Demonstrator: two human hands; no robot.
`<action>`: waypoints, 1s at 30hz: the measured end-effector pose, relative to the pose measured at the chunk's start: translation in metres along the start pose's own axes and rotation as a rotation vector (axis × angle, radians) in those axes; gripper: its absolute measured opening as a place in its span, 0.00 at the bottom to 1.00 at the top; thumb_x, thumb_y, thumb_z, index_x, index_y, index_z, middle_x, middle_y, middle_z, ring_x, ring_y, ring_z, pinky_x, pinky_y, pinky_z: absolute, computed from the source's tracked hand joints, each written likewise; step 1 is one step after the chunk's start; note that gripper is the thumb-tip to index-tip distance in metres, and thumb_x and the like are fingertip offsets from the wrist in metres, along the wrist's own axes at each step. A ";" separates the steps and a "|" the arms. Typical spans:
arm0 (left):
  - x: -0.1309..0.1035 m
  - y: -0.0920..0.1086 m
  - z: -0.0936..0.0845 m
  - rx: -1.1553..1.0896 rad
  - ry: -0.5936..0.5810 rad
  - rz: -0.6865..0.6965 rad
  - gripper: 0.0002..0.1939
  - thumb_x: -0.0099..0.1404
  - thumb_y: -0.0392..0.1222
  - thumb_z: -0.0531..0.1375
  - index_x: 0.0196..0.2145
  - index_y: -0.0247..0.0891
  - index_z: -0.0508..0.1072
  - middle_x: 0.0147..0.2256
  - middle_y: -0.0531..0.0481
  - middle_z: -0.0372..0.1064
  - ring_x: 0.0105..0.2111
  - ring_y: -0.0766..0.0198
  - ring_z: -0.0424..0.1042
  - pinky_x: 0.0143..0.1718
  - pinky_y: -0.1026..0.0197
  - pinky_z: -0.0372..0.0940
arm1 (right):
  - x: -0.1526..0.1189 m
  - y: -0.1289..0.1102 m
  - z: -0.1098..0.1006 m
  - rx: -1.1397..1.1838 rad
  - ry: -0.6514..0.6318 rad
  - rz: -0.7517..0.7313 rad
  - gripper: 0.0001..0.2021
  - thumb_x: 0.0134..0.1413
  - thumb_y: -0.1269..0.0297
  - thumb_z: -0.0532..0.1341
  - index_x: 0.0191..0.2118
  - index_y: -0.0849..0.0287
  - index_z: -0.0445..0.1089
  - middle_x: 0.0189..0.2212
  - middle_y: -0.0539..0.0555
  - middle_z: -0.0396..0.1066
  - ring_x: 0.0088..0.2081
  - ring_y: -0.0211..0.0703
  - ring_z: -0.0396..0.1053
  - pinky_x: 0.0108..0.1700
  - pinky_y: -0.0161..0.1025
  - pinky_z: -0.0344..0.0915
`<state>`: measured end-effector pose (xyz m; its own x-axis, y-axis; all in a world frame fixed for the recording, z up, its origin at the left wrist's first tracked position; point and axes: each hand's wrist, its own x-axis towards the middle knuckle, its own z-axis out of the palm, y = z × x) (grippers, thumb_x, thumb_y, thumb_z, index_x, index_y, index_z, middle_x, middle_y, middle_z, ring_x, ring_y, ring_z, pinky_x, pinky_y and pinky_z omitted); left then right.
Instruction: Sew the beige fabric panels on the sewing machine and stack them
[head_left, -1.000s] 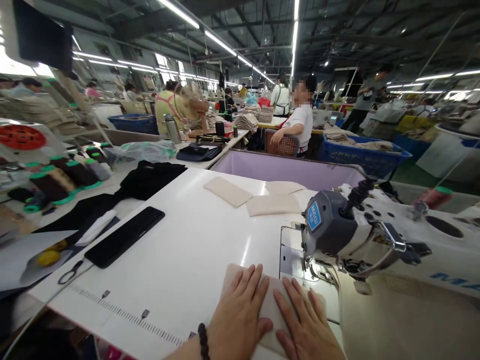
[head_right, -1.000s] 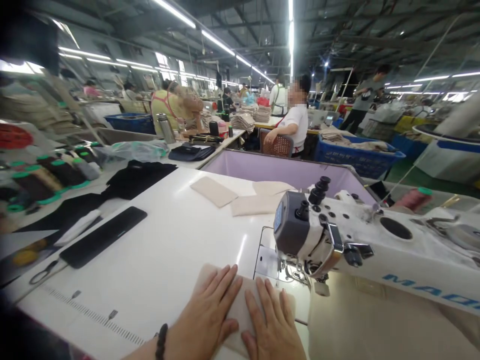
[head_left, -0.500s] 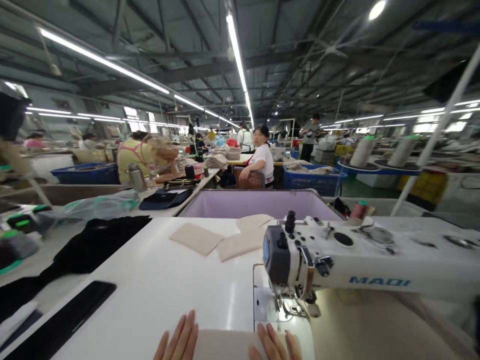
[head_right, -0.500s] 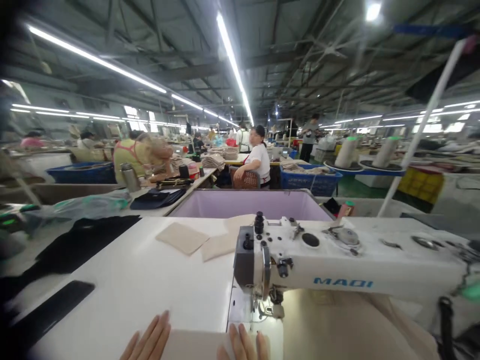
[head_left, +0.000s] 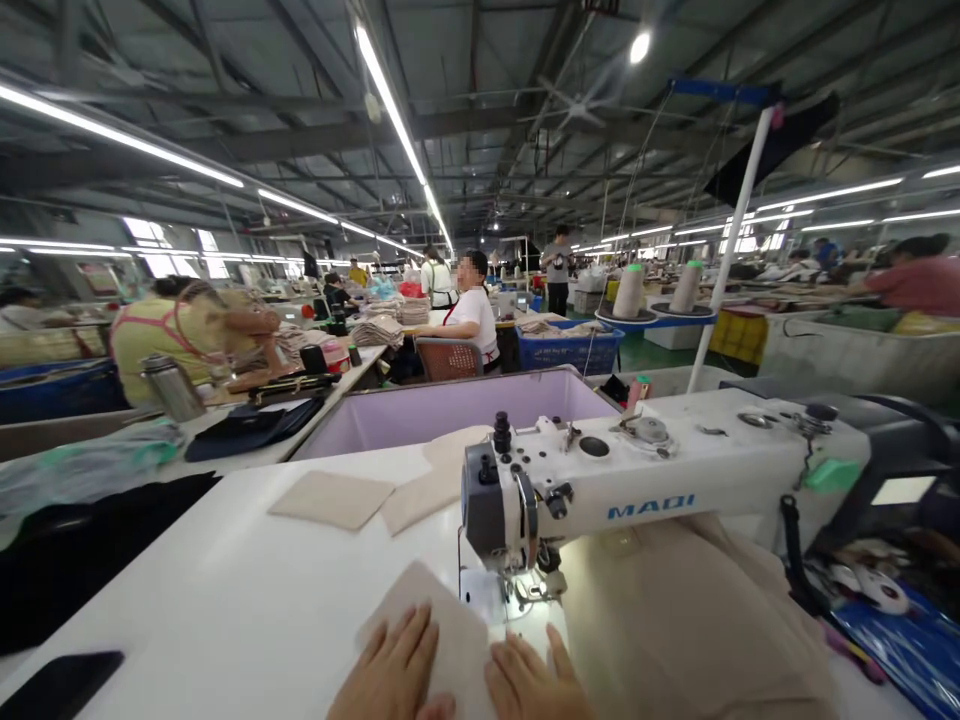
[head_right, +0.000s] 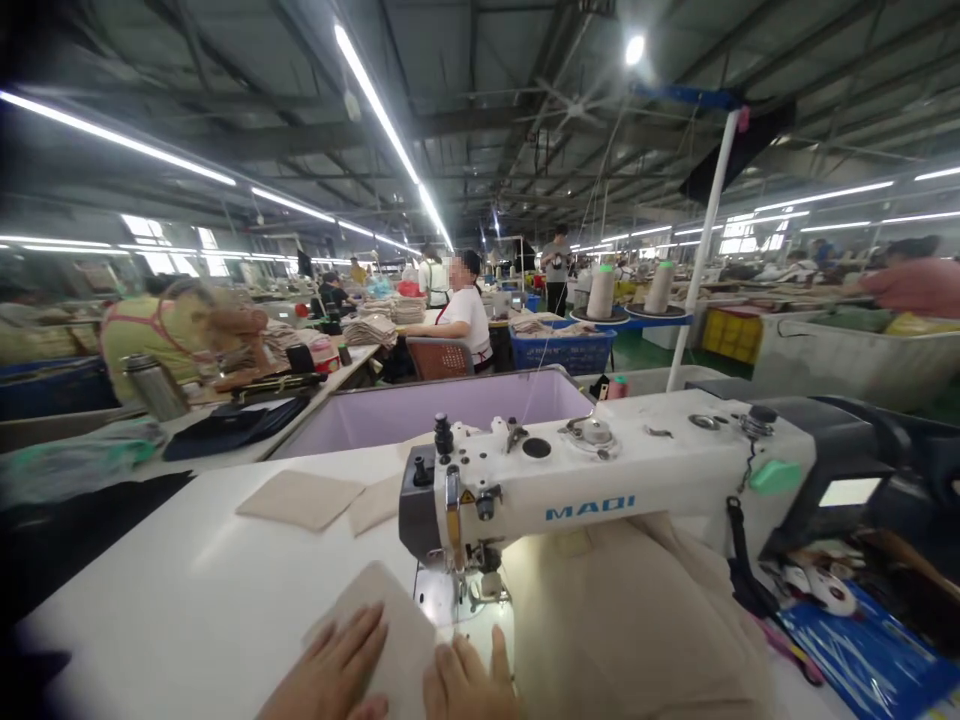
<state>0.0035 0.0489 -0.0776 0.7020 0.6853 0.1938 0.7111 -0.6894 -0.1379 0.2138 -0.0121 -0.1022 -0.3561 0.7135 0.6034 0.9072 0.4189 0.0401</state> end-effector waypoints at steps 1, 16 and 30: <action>0.012 0.002 -0.008 -0.011 -0.025 -0.019 0.27 0.62 0.56 0.53 0.54 0.38 0.64 0.54 0.39 0.59 0.52 0.48 0.62 0.51 0.47 0.61 | 0.004 0.004 -0.014 0.029 -0.060 -0.071 0.06 0.53 0.70 0.55 0.35 0.56 0.67 0.35 0.51 0.74 0.37 0.46 0.71 0.41 0.47 0.69; 0.069 0.049 -0.041 -0.231 -0.193 0.116 0.24 0.61 0.41 0.60 0.51 0.25 0.60 0.53 0.34 0.58 0.55 0.49 0.55 0.55 0.47 0.53 | 0.034 0.057 -0.063 0.140 -0.540 -0.280 0.06 0.57 0.71 0.53 0.36 0.58 0.66 0.31 0.51 0.64 0.33 0.42 0.60 0.36 0.39 0.57; 0.079 0.036 -0.031 -0.348 -0.132 0.119 0.17 0.62 0.41 0.58 0.46 0.29 0.64 0.47 0.39 0.64 0.51 0.51 0.59 0.54 0.47 0.53 | 0.039 0.063 -0.070 0.193 -0.663 -0.118 0.14 0.54 0.77 0.53 0.44 0.55 0.64 0.29 0.49 0.66 0.27 0.37 0.58 0.26 0.37 0.47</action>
<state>0.0834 0.0713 -0.0374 0.7936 0.6048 0.0663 0.5850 -0.7884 0.1903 0.2727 0.0027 -0.0210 -0.5675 0.8233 -0.0123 0.8196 0.5634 -0.1038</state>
